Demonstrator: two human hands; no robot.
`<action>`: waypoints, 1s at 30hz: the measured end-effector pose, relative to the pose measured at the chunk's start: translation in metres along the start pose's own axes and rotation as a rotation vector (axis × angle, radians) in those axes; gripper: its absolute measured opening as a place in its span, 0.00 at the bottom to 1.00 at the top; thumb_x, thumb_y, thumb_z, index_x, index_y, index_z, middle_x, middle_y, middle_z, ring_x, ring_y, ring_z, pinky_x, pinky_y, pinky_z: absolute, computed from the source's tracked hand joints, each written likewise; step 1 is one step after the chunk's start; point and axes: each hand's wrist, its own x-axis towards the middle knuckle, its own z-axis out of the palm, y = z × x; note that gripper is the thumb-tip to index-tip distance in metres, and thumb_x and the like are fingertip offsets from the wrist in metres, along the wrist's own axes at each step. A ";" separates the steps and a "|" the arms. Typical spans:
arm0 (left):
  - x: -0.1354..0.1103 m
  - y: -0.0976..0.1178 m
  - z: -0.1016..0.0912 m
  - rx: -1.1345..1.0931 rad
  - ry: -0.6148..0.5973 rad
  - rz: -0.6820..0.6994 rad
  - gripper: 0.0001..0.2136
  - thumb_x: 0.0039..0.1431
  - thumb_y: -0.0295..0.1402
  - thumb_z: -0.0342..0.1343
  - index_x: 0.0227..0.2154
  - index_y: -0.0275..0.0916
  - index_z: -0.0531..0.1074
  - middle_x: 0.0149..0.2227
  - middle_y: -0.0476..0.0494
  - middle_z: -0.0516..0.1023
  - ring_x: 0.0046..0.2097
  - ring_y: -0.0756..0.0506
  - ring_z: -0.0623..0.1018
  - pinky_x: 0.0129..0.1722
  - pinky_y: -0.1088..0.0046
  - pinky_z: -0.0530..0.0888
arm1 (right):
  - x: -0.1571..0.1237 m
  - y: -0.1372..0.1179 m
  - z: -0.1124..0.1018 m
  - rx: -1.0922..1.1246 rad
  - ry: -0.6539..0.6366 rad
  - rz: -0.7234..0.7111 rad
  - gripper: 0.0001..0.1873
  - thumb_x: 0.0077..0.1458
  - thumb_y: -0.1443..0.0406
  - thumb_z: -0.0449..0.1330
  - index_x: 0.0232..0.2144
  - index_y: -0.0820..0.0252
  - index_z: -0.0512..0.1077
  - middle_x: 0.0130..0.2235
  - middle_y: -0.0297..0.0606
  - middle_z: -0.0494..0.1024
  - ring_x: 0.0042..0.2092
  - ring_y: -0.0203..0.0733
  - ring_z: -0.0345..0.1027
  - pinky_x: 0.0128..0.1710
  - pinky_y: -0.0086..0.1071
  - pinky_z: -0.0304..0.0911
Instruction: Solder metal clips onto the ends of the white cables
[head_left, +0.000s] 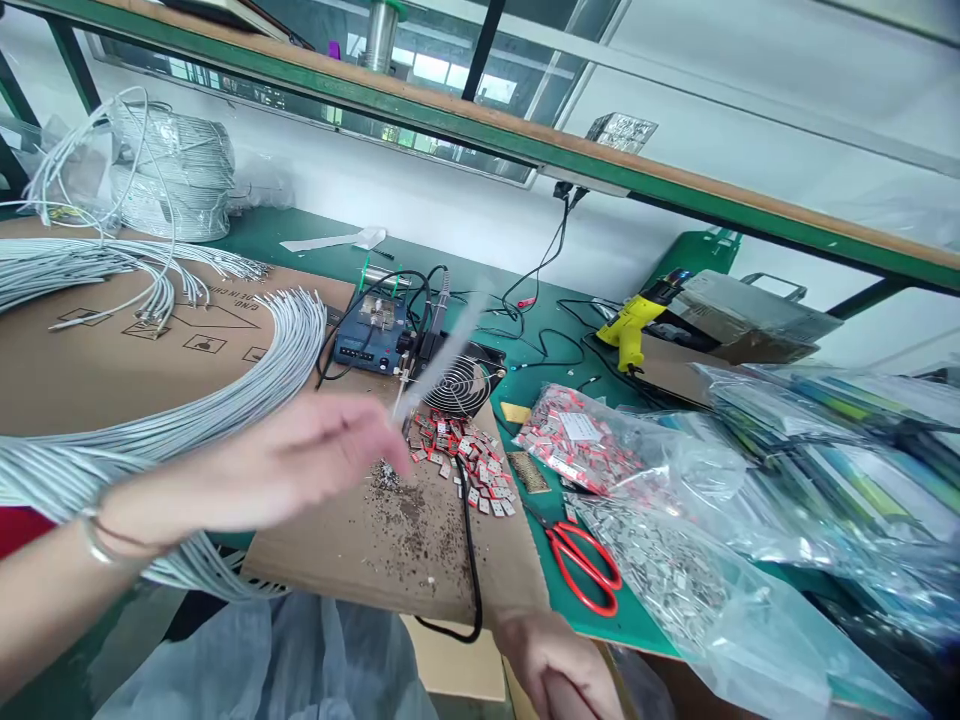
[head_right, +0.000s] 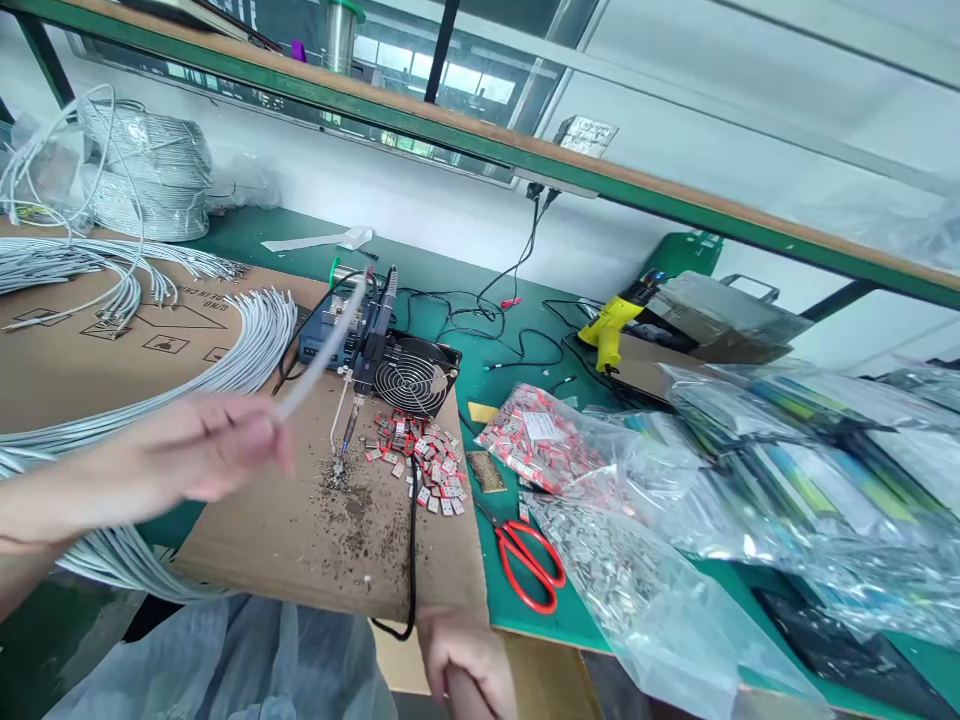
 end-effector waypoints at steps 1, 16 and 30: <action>0.002 -0.003 0.015 -0.012 -0.159 -0.013 0.15 0.62 0.39 0.44 0.31 0.37 0.72 0.18 0.57 0.54 0.20 0.54 0.54 0.19 0.81 0.51 | 0.003 -0.002 0.007 0.032 0.030 0.013 0.22 0.56 0.58 0.51 0.12 0.57 0.63 0.14 0.33 0.58 0.19 0.37 0.53 0.20 0.31 0.49; -0.031 -0.083 0.067 0.307 -0.254 -0.178 0.18 0.63 0.44 0.39 0.37 0.41 0.72 0.23 0.52 0.68 0.27 0.49 0.65 0.31 0.78 0.62 | 0.022 -0.023 0.043 0.113 0.113 0.122 0.05 0.47 0.65 0.62 0.23 0.60 0.71 0.21 0.33 0.69 0.23 0.34 0.60 0.22 0.27 0.57; -0.025 -0.102 0.088 -0.302 0.022 -0.202 0.18 0.51 0.49 0.55 0.28 0.35 0.70 0.19 0.53 0.64 0.18 0.54 0.66 0.19 0.79 0.62 | 0.023 -0.017 0.061 0.569 0.296 0.186 0.14 0.48 0.59 0.62 0.18 0.59 0.67 0.18 0.29 0.61 0.22 0.33 0.53 0.22 0.28 0.51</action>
